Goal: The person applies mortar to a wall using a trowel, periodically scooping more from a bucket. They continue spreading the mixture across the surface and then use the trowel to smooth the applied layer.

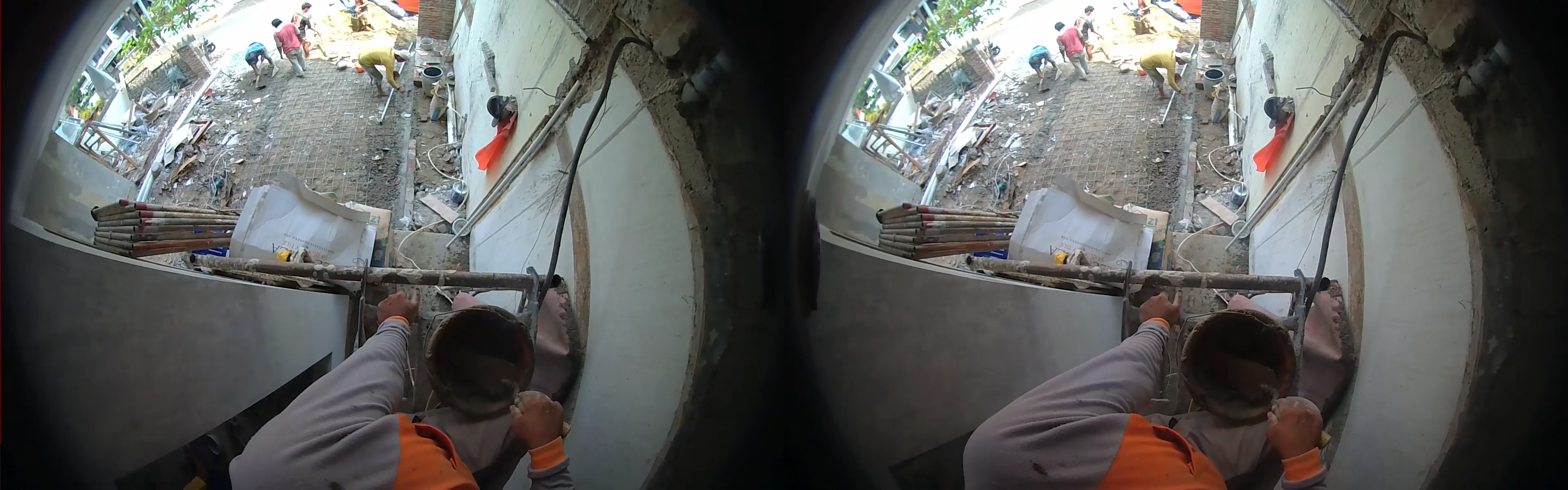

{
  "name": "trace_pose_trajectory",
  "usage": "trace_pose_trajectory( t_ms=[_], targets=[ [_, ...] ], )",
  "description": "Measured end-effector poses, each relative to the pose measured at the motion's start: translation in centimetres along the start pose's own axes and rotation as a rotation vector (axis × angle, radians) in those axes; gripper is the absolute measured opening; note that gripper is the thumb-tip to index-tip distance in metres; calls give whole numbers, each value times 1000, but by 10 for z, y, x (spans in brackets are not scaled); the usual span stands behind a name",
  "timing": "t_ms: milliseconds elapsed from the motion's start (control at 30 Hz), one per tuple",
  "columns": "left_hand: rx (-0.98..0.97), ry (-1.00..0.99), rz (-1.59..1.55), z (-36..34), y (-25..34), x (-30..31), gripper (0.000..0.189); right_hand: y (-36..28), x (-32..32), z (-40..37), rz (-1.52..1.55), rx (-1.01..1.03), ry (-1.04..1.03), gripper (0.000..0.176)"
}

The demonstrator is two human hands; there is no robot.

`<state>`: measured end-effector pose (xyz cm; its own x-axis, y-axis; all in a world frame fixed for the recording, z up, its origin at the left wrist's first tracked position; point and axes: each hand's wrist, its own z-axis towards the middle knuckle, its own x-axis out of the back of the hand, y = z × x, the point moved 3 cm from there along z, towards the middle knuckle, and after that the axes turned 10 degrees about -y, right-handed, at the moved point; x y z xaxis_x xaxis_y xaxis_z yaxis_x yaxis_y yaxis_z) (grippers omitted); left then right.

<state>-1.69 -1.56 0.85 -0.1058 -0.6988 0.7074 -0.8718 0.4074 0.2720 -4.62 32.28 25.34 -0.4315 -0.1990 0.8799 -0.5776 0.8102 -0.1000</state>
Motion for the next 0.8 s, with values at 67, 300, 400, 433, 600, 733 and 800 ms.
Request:
trace_pose_trajectory(
  t_ms=[67, 300, 400, 433, 600, 733, 800],
  targets=[
    [0, -11, 3, 0, 0, -1, 60, -2, 17, -1, -7, -40, -3, 26],
    [-10, -64, -21, 0, -1, 2, 60, -18, 35, 13, -295, -116, 123, 15],
    [-12, -70, -30, -2, 1, 2, 59, -31, 12, 19, -343, -74, 98, 13],
    [-7, -70, -29, -2, 1, 3, 59, -31, 12, 19, -327, -57, 73, 12],
    [-18, -42, -13, 0, -1, 3, 60, -21, 37, 6, -284, -93, 56, 10],
    [-30, -44, -13, 3, -1, -2, 59, -23, 33, 14, -390, -131, 74, 11],
    [-34, -36, -13, 3, -3, -4, 60, -32, 11, 24, -458, -88, 86, 13]
  ],
)
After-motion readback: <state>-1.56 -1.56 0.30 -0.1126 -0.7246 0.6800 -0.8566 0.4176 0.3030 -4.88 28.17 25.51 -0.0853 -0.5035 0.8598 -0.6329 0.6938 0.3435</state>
